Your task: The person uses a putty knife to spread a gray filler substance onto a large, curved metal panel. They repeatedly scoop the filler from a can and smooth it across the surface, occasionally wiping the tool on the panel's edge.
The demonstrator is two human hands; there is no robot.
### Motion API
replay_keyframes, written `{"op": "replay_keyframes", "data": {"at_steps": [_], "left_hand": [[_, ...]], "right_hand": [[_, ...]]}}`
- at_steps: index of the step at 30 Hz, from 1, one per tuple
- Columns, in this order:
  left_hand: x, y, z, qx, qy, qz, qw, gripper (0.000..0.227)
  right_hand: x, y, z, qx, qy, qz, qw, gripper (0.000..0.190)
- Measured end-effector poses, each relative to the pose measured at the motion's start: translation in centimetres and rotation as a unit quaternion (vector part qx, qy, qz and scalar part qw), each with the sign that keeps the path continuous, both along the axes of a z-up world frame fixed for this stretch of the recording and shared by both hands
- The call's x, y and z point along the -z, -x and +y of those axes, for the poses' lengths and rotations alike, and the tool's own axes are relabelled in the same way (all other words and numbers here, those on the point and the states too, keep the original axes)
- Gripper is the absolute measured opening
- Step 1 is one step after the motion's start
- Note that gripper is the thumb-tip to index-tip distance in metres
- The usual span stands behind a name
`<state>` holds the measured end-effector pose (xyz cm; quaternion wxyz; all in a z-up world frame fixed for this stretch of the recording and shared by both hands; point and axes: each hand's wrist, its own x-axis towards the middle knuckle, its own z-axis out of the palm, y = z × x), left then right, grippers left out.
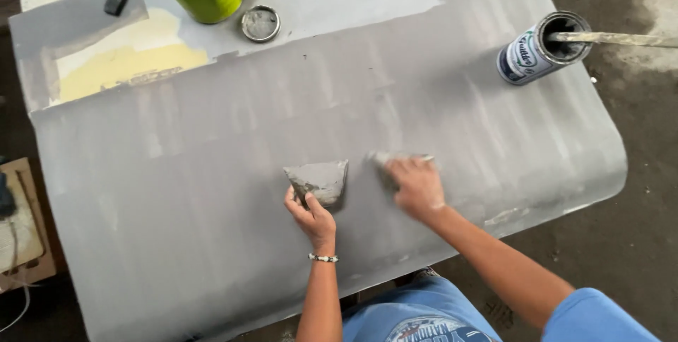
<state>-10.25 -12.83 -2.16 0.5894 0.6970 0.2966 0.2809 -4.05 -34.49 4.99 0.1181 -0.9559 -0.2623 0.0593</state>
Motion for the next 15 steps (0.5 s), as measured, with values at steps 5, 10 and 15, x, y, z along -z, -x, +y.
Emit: {"op": "replay_keyframes", "data": {"at_steps": [5,10,15], "left_hand": [[0.2,0.3,0.0,-0.025,0.002,-0.014,1.0,0.04],[0.7,-0.1,0.2,-0.029,-0.014,-0.028,0.999,0.041],[0.9,0.4,0.1,-0.041,-0.036,0.005,0.999,0.042]], "right_hand": [[0.0,-2.1,-0.5,-0.065,-0.001,-0.063,0.996,0.062],[-0.5,-4.0,0.0,-0.056,-0.047,-0.074,0.995,0.059],[0.5,-6.5,0.5,0.003,-0.055,-0.08,0.995,0.048]]}}
